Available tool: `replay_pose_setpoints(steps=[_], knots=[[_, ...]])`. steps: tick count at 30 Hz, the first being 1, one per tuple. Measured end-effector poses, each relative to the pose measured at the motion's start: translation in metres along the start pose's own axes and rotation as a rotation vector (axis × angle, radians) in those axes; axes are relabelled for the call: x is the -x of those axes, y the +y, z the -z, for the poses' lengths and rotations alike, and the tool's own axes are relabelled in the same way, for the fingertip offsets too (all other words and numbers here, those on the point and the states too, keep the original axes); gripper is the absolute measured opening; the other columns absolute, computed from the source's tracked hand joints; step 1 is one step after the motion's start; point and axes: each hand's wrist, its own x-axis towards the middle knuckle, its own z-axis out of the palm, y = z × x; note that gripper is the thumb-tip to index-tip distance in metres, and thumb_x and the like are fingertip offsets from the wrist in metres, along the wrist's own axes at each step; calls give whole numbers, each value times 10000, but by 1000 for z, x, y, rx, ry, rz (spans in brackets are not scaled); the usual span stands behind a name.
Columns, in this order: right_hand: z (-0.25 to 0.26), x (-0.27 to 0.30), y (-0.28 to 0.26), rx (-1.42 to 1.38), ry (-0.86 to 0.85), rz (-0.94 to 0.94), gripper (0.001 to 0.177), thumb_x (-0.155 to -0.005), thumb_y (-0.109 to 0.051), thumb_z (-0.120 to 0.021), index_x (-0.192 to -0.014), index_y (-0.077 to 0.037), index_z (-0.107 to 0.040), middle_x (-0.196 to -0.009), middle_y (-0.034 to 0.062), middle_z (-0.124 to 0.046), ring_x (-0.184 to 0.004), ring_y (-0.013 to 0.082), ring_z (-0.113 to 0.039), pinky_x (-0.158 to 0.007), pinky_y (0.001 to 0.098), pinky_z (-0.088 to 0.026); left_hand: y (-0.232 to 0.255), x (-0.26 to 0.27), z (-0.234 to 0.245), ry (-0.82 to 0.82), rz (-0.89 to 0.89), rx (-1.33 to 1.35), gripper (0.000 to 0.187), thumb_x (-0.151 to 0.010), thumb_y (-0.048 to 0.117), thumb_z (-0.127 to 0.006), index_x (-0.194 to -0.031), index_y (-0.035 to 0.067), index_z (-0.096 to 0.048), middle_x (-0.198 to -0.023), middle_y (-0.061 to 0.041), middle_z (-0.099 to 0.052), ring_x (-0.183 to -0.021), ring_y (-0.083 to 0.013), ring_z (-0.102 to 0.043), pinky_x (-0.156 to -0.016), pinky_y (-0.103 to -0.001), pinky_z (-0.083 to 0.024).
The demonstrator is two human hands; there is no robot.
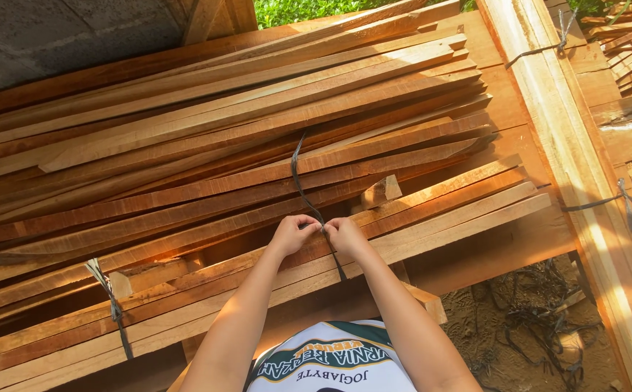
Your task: Bundling multiple thin wood slats together using black ties or rubber bands.
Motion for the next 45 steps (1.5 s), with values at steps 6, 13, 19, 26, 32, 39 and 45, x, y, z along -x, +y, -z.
replay_pose_setpoints(steps=[6, 13, 19, 26, 32, 39, 45], knots=[[6, 1, -6, -706, -201, -219, 242, -994, -185, -561, -1007, -50, -762, -558, -125, -359, -435, -13, -317, -423, 138, -227, 1, -2, 2, -4, -14, 2, 177, -883, 312, -753, -992, 194, -828, -1005, -74, -797, -1054, -273, -720, -915, -384, -529], [-3, -6, 10, -513, -127, -151, 221, -938, -247, -644, -1024, -134, -812, -628, -81, -546, -576, 30, -360, -522, 186, -216, 3, 0, 4, -15, 2, -9, 179, -887, 328, -746, -996, 214, -830, -1003, -66, -797, -1057, -276, -718, -912, -387, -528], [-26, -26, 34, -199, -59, -150, 245, -901, -381, -672, -1013, -241, -838, -749, -5, -729, -682, 123, -608, -567, 236, -411, -5, -3, 2, -11, 10, -8, 192, -883, 337, -752, -1004, 211, -830, -1008, -68, -797, -1060, -283, -719, -917, -387, -527], [-42, -43, 49, -498, -134, -251, 249, -908, -397, -690, -950, -198, -833, -678, -29, -662, -654, 89, -573, -594, 209, -404, -4, -5, 2, -7, 5, -4, 195, -879, 333, -760, -1009, 205, -830, -1010, -63, -800, -1081, -286, -715, -938, -391, -525], [-11, 1, -8, -86, -73, -129, 398, -721, -448, -866, -905, -112, -757, -813, 98, -744, -944, 313, -731, -781, 387, -552, 1, -2, 5, -44, 50, -5, 188, -881, 338, -752, -1014, 232, -832, -1028, -24, -800, -1097, -237, -711, -953, -371, -517], [9, 16, -21, 102, 115, -7, 176, -881, -294, -705, -1024, -229, -785, -931, 71, -783, -992, 318, -736, -829, 446, -593, 5, 2, 9, -26, 50, -1, 192, -881, 350, -755, -1008, 228, -832, -1052, -41, -797, -1128, -262, -701, -965, -379, -514], [16, 12, -17, 198, 162, 114, 154, -909, -263, -683, -966, -179, -799, -887, 118, -772, -932, 342, -741, -791, 459, -605, 10, 0, 14, -40, 57, 0, 182, -883, 352, -743, -1006, 253, -836, -1035, -13, -802, -1122, -257, -703, -968, -388, -515]])
